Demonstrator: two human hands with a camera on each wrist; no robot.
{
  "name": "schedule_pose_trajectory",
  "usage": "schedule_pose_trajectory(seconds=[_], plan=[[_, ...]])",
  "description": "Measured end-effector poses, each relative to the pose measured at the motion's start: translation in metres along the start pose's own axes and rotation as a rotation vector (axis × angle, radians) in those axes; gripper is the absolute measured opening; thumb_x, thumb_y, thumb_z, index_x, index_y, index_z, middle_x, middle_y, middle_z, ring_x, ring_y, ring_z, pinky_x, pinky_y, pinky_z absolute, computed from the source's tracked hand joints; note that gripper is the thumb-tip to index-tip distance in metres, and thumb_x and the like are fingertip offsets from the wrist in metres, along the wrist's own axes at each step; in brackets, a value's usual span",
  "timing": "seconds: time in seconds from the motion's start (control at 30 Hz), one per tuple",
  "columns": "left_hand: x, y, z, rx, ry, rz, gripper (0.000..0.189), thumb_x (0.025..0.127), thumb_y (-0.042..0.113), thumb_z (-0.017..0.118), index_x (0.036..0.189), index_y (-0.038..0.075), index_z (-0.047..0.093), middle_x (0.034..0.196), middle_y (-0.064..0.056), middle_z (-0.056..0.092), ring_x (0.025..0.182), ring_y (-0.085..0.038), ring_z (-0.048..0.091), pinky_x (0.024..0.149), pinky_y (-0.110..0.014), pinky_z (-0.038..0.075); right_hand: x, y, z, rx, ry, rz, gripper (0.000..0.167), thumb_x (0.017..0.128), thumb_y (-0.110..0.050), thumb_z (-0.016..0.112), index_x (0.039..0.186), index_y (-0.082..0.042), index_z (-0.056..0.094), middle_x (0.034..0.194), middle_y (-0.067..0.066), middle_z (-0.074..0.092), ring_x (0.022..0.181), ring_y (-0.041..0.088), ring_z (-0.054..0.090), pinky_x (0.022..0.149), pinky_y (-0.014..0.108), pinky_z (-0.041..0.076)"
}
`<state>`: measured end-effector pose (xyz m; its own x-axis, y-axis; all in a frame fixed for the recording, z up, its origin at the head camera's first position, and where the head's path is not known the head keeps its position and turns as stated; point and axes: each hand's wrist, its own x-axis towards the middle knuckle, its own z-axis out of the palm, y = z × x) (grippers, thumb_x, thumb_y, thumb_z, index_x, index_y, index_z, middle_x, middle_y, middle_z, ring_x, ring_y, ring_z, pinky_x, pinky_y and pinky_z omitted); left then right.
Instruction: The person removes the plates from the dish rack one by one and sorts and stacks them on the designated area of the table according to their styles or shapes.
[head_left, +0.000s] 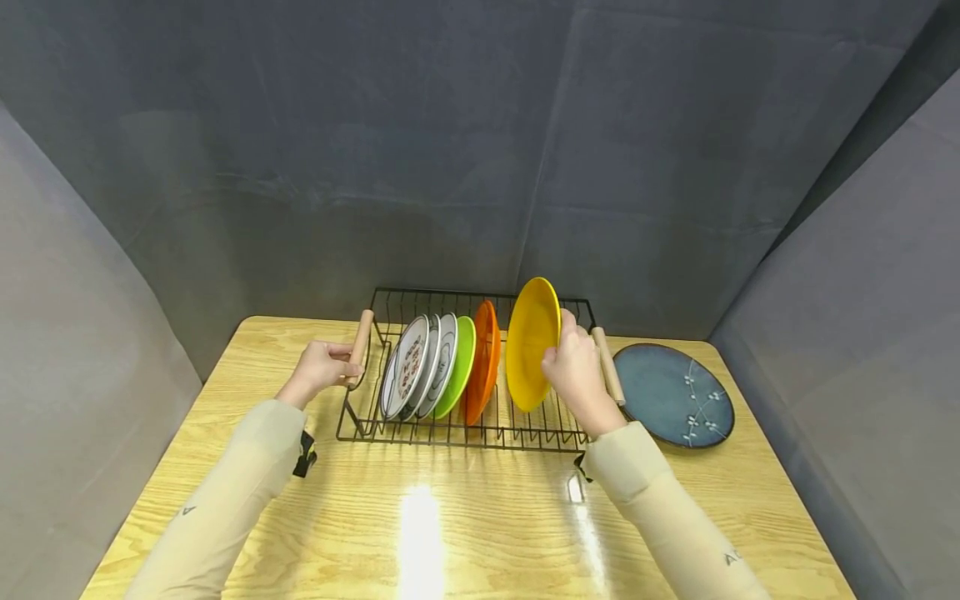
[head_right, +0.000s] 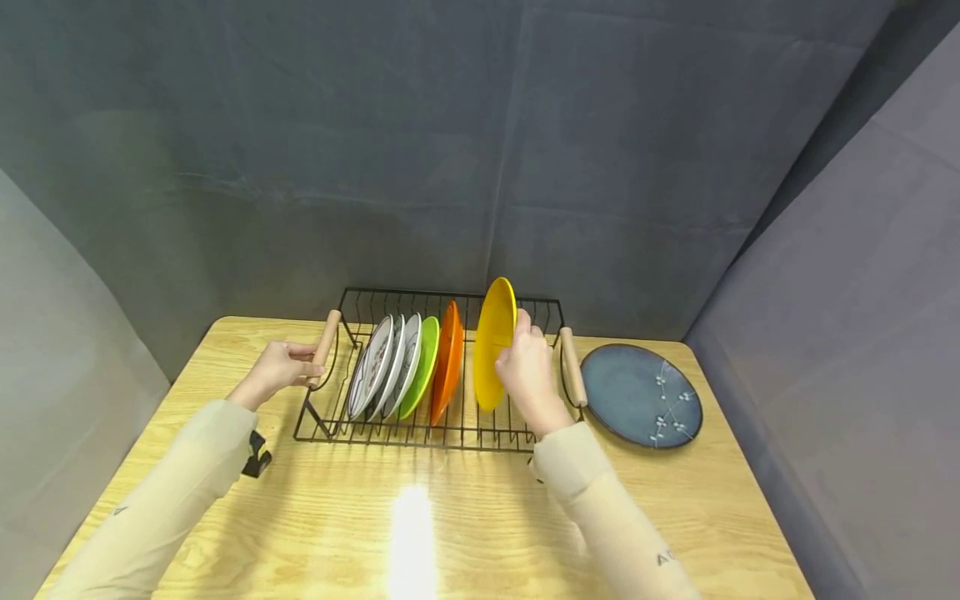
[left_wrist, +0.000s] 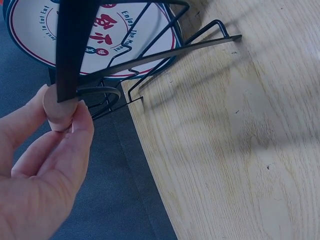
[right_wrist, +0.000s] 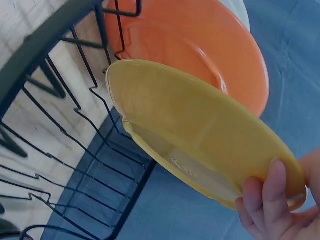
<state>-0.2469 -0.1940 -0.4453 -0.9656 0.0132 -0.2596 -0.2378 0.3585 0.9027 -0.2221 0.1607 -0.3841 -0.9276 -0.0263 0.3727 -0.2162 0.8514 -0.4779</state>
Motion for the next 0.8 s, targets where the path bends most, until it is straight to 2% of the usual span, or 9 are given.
schedule_pose_trajectory(seconds=[0.33,0.57,0.8], plan=[[-0.001,0.000,0.000,0.012,-0.002,-0.001,0.049,0.084,-0.002,0.061,0.129,-0.010,0.044,0.119,-0.031,0.053,0.089,-0.023,0.062,0.072,-0.028,0.055,-0.003,0.008,-0.028,0.038,0.076,0.039,0.054,0.079,0.006,0.053,0.131,0.009,0.038,0.109,0.031,0.055,0.094,0.044,0.056,0.076,0.052,0.050],[0.000,-0.001,-0.002,0.019,-0.001,0.009,0.048,0.084,-0.003,0.061,0.129,-0.010,0.044,0.119,-0.031,0.053,0.086,-0.020,0.063,0.073,-0.029,0.055,-0.008,0.022,-0.051,0.056,0.224,0.007,0.051,0.079,0.006,0.052,0.128,0.008,0.042,0.111,0.031,0.056,0.095,0.045,0.056,0.077,0.055,0.048],[0.000,-0.002,-0.002,0.021,-0.006,0.014,0.049,0.084,-0.003,0.060,0.129,-0.011,0.043,0.119,-0.032,0.052,0.089,-0.023,0.063,0.077,-0.032,0.054,-0.016,0.037,-0.076,0.065,0.379,-0.010,0.048,0.078,0.005,0.049,0.126,0.009,0.045,0.102,0.033,0.057,0.084,0.047,0.055,0.068,0.056,0.046]])
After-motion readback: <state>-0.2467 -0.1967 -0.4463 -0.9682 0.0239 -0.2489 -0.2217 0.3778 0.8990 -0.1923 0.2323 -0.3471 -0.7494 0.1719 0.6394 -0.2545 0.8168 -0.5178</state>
